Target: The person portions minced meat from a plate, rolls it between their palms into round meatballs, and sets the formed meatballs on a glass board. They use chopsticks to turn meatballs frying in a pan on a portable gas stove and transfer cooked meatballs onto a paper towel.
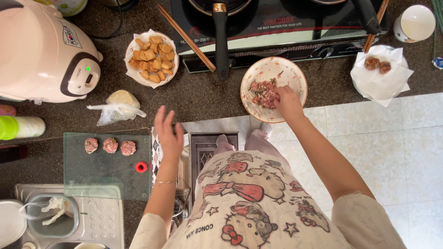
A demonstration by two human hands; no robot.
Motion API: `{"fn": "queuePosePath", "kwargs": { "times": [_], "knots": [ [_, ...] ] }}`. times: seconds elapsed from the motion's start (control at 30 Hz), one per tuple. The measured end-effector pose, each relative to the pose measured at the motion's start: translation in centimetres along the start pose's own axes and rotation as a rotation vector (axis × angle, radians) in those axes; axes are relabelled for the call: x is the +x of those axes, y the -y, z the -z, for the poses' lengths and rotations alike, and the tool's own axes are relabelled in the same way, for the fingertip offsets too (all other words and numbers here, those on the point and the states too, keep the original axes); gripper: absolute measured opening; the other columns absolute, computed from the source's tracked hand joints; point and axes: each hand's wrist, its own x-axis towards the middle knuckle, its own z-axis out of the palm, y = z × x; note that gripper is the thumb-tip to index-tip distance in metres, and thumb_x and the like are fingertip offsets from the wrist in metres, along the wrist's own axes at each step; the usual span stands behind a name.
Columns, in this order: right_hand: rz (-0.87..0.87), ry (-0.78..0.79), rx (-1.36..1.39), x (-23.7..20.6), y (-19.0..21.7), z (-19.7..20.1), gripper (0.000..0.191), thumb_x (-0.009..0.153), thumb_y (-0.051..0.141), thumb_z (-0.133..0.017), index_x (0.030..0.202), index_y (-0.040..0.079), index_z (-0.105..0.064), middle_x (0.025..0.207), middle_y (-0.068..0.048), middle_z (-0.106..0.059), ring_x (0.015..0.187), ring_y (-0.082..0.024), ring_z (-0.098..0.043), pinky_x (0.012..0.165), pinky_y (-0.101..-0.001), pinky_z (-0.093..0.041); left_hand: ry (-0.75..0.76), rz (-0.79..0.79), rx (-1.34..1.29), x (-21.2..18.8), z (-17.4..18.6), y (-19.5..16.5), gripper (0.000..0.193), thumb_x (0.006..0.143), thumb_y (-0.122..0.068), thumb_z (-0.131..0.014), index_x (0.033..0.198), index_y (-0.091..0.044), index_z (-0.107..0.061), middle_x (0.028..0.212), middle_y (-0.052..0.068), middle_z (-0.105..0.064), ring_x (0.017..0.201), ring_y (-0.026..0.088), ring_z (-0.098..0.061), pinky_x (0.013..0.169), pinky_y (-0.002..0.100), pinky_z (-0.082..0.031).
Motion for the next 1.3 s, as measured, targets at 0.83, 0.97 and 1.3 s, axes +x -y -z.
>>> {"fn": "queuePosePath", "kwargs": {
  "times": [0.83,0.97,1.3],
  "knots": [
    [0.158,-0.117,0.156,-1.2,0.6,8.0,0.03,0.09,0.007,-0.074,0.12,0.011,-0.076,0.118,-0.012,-0.07,0.102,-0.03,-0.07,0.086,-0.0383,-0.058,0.189,1.42,-1.924,8.6,-29.6,-20.5,0.048,0.107,-0.049,-0.054,0.122,-0.004,-0.059,0.125,0.015,-0.065,0.124,0.03,-0.062,0.109,0.044,-0.05],
    [0.111,-0.171,0.127,-0.7,0.6,9.1,0.023,0.082,0.011,-0.082,0.105,0.01,-0.078,0.097,-0.009,-0.067,0.087,-0.028,-0.069,0.074,-0.039,-0.057,0.184,1.509,-1.869,7.5,-30.8,-20.7,0.041,0.103,-0.047,-0.058,0.113,-0.007,-0.064,0.109,0.007,-0.066,0.105,0.022,-0.064,0.094,0.037,-0.054],
    [0.346,0.188,0.533,2.4,5.5,6.9,0.018,0.093,0.009,-0.075,0.11,0.007,-0.077,0.102,-0.006,-0.073,0.082,-0.017,-0.07,0.072,-0.0278,-0.058,-0.278,1.379,-1.994,7.9,-25.0,-10.9,0.041,0.096,-0.054,-0.066,0.089,-0.013,-0.064,0.069,-0.005,-0.055,0.056,0.005,-0.049,0.042,0.017,-0.039]
  ]
}}
